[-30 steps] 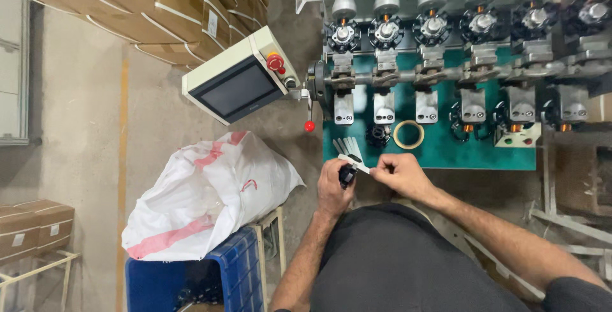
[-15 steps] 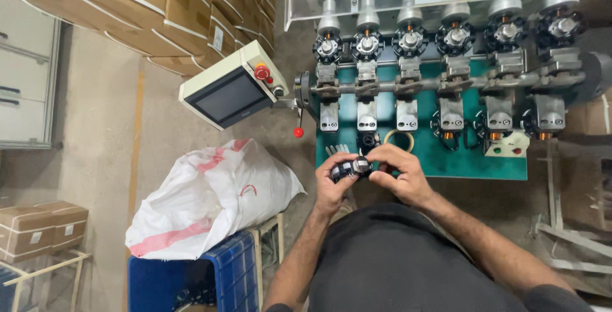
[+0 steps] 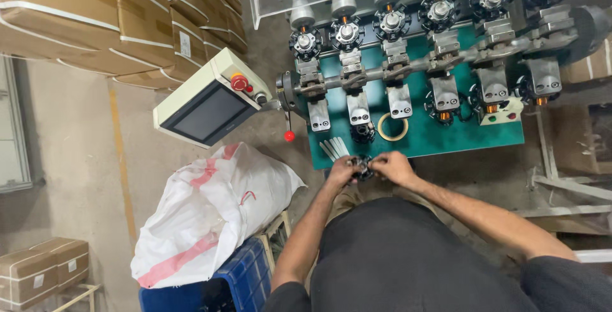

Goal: The person stands at an industrial multi-station machine, picks up black cylindrical wound components, turns and fits them by hand, and reaches into a blue bin to retrieve more parts. They also handle a roll of tape and small white strips on the machine table while working with the components.

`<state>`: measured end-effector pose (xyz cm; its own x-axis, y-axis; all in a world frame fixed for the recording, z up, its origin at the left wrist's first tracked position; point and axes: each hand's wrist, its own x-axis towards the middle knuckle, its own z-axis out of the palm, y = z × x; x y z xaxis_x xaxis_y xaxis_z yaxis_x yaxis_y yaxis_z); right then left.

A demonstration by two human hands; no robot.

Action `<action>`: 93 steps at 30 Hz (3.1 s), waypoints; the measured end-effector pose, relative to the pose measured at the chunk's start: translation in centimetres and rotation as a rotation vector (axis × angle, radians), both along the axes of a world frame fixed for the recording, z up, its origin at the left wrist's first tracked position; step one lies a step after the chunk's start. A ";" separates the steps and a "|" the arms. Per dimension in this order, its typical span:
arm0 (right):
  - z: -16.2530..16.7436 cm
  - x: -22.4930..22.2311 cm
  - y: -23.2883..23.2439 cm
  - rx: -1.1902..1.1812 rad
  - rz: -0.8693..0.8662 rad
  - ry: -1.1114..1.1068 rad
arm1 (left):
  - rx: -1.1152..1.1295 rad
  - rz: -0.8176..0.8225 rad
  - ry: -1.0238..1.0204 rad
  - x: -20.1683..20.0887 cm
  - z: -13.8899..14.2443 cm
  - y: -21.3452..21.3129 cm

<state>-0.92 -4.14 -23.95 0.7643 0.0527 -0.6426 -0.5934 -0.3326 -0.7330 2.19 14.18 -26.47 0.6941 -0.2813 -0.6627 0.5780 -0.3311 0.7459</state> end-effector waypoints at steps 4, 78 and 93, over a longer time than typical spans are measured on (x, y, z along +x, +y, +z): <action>-2.0 4.5 0.4 -0.020 -0.265 -0.167 | 0.366 -0.011 -0.589 5.5 -0.5 -2.8; 8.7 3.5 -12.5 0.500 -0.596 0.108 | -0.181 0.350 -0.101 4.3 6.7 -21.5; 5.1 -0.6 -10.9 0.035 -0.056 -0.421 | -0.197 0.408 -0.440 -0.1 6.5 -9.1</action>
